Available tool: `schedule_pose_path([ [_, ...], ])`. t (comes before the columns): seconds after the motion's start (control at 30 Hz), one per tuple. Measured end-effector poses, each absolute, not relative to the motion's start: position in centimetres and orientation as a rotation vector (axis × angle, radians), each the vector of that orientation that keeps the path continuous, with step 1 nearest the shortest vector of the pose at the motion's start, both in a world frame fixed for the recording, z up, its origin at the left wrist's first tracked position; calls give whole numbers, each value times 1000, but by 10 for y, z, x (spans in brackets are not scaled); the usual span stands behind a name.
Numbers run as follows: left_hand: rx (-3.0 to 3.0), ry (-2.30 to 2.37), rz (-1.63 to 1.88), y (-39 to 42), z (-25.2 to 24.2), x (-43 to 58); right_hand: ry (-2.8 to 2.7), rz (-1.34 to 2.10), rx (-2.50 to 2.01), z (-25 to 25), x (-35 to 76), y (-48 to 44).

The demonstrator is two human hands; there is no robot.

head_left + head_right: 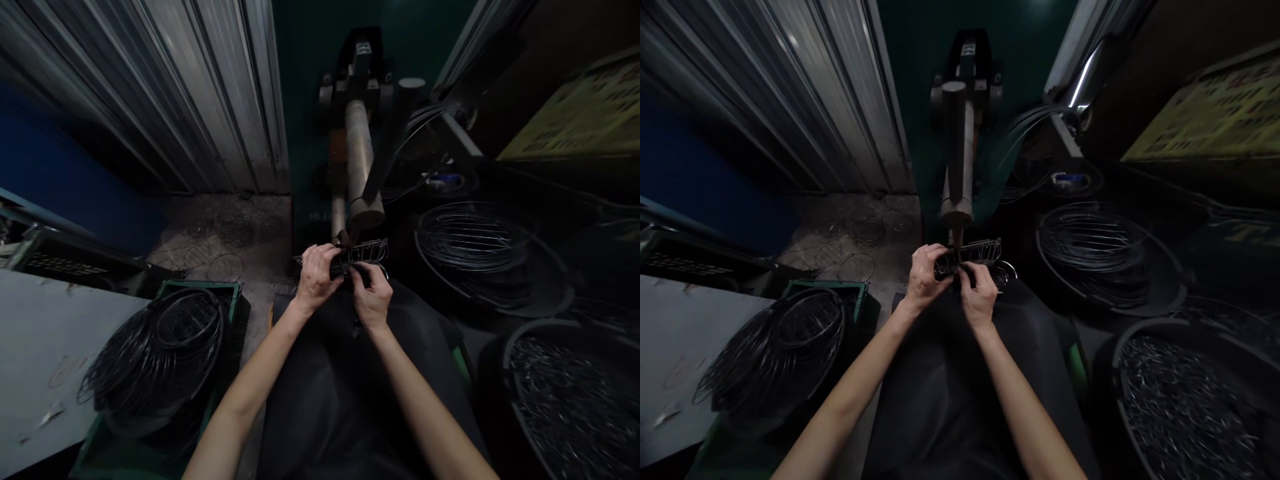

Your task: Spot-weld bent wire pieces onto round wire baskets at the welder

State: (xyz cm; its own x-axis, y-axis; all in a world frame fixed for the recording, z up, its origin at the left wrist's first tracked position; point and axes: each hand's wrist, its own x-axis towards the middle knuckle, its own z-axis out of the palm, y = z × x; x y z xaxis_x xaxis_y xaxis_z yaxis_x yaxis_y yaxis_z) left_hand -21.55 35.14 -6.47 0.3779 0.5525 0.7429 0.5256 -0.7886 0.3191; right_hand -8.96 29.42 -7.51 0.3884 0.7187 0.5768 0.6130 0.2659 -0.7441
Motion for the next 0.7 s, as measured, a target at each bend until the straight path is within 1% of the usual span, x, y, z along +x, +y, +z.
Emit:
schedule_pose_path([
  [0.17, 2542, 952, 1540, 352, -69, -214, -1324, 41, -1523, -76, -84, 291],
  [0.33, 2521, 914, 1615, 354, -72, -214, -1427, 80, -1492, -76, -80, 293],
  [0.5, 2539, 902, 1682, 355, -72, -213, -1427, 27, -1442, -77, -81, 294],
  [0.7, 2506, 886, 1641, 354, -71, -210, -1383, 28, -1469, -77, -86, 291],
])
